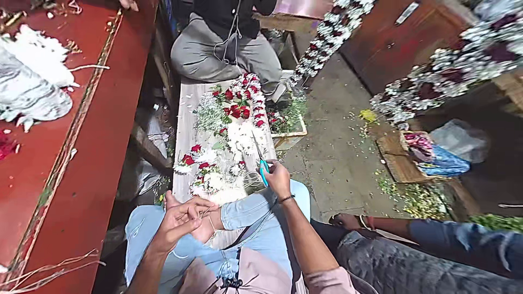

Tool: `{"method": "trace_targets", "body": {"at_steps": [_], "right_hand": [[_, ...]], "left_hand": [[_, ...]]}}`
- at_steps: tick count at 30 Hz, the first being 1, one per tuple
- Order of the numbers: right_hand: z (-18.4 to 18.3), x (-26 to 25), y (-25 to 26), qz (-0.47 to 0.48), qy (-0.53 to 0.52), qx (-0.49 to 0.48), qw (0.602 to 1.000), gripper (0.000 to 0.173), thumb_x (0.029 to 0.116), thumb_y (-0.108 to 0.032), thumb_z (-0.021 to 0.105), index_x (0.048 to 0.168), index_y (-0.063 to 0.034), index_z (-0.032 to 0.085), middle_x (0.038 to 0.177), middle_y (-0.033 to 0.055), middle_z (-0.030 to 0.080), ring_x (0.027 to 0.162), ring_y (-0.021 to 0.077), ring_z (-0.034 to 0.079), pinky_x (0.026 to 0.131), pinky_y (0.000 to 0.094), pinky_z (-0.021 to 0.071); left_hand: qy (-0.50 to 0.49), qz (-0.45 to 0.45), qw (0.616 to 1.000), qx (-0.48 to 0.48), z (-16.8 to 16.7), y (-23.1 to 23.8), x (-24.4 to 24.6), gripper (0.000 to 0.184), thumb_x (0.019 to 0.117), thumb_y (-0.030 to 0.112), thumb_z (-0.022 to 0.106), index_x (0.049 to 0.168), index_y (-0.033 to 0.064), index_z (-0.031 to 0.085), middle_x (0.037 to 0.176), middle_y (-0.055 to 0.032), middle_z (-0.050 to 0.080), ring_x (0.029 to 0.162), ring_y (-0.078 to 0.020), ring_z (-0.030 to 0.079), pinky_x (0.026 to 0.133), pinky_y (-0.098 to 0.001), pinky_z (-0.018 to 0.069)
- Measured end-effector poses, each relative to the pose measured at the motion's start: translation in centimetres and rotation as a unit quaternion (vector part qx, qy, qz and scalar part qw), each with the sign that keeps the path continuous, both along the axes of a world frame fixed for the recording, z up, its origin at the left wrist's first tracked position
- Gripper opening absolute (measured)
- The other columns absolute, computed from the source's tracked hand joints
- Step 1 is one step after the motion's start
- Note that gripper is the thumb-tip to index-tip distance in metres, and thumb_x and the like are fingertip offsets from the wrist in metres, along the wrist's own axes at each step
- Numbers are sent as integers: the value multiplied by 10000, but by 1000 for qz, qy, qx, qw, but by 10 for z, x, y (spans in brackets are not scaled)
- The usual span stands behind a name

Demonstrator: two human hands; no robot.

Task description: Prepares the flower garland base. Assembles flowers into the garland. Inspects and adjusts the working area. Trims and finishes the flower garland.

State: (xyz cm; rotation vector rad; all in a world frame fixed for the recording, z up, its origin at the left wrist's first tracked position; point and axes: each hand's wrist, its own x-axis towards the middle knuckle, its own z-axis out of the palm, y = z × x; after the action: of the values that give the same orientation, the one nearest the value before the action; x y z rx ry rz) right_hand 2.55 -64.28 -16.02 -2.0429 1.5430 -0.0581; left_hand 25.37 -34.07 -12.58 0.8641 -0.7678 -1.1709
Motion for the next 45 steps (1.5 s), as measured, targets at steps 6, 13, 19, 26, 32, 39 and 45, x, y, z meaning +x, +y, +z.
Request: {"method": "trace_targets", "body": {"at_steps": [6,13,19,26,32,39,45], "right_hand": [[-52,33,-22,-45,126,70,989,549,983,-401,596,1447,-116,526,1151,167,724,1073,355,702,902,591,549],[-58,34,-11,13,194,89,977,573,880,-297,679,1393,-63,577,1422,236,555,1182,414,633,918,616,539],[15,52,55,189,-312,255,896,424,1015,-148,575,1413,-3,578,1440,127,602,1358,200,549,1155,400,454],[33,56,119,237,-483,414,735,86,912,-99,744,970,-39,766,907,12,719,747,44,629,653,223,530],[9,51,106,214,-350,315,856,86,955,-109,660,896,-61,700,678,-59,604,582,27,522,549,223,445],[14,81,111,160,-396,302,853,124,1028,-108,560,977,-37,648,794,7,648,657,77,561,592,246,460],[-27,86,133,164,-400,351,831,124,1024,-89,556,982,-27,655,859,27,688,653,62,551,572,230,432]], "left_hand": [[6,4,1000,3,-3,-3,-9,196,945,332,702,879,148,706,1271,-162,688,1198,-357,661,1027,-479,559],[22,-27,999,-13,-4,-8,-14,184,949,290,703,907,110,703,1287,-194,676,1197,-375,660,1018,-482,562],[29,-26,999,-14,-8,-4,-14,210,965,256,666,898,56,670,1312,-225,653,1225,-405,635,1053,-516,534],[40,30,999,-9,1,9,-9,204,972,203,661,994,2,686,1238,-218,691,1145,-352,685,1014,-498,554],[-14,133,990,51,6,21,1,234,975,209,662,957,-25,658,1232,-229,674,1141,-361,676,1011,-516,557],[10,262,960,100,20,15,8,88,975,113,666,977,25,665,1155,-136,652,996,-242,671,897,-420,587],[-27,276,954,112,32,14,13,92,948,126,708,965,41,677,1163,-130,649,1051,-249,658,924,-433,580]]}}
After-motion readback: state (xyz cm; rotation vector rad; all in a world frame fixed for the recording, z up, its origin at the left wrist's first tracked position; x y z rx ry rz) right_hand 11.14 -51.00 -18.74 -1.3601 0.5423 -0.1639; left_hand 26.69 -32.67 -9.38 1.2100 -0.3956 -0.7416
